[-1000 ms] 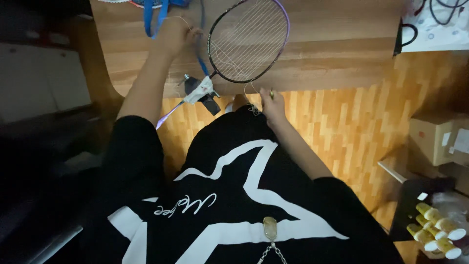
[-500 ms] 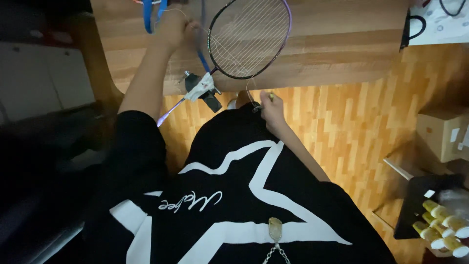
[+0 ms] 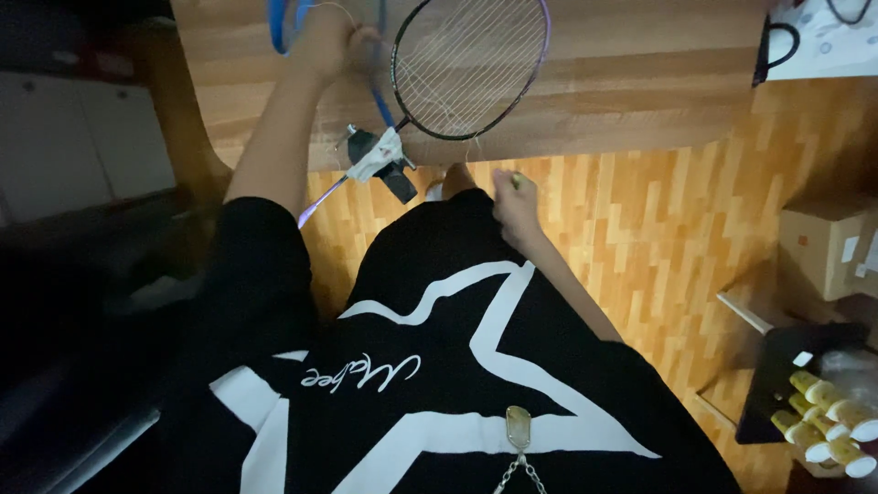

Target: The recorder is preparing or repairing a badminton racket by untangling and manipulating the string using a small tool.

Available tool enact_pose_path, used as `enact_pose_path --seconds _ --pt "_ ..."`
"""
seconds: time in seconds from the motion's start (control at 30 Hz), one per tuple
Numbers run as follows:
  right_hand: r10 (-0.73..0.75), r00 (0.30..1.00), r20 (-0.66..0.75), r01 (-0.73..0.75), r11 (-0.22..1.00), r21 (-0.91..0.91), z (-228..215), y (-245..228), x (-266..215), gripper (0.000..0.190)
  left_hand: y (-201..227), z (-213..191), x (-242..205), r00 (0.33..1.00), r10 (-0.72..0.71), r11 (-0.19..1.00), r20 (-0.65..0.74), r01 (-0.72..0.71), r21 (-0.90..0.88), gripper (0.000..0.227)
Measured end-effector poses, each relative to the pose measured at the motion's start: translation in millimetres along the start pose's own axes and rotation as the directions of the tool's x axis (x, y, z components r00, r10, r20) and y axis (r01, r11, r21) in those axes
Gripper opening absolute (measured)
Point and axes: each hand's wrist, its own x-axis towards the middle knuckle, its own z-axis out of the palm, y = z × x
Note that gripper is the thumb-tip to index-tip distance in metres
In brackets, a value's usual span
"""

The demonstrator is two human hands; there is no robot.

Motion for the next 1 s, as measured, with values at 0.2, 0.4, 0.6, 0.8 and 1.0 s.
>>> enact_pose_path --seconds 0.2,0.4,0.6,0.8,1.0 --pt "-0.137 0.989 -0.061 0.132 0.988 -0.077 -20 7 15 0.033 0 1 11 0.999 -0.028 0.999 0.022 0.029 -0.024 0.037" --pt "-0.013 0.999 -0.041 0.010 0.997 -0.076 -19 -3 -12 0.037 7 -6 4 0.999 0.010 1.000 -0.040 -0.011 -0.023 0.042" --pt "0.038 0.999 0.016 -0.039 0.997 0.071 8 -20 6 0.030 23 -25 16 0.999 -0.010 0.998 -0.043 0.007 -0.063 0.037" --pt "0.032 0.997 -0.068 -0.025 0.993 0.113 -55 8 -22 0.029 27 -12 10 0.999 0.029 1.000 -0.029 -0.029 0.001 0.033" --pt "-0.155 0.988 -0.027 0.141 0.950 -0.278 -25 7 -4 0.024 31 -30 6 0.998 -0.058 0.998 -0.004 0.058 -0.025 0.034"
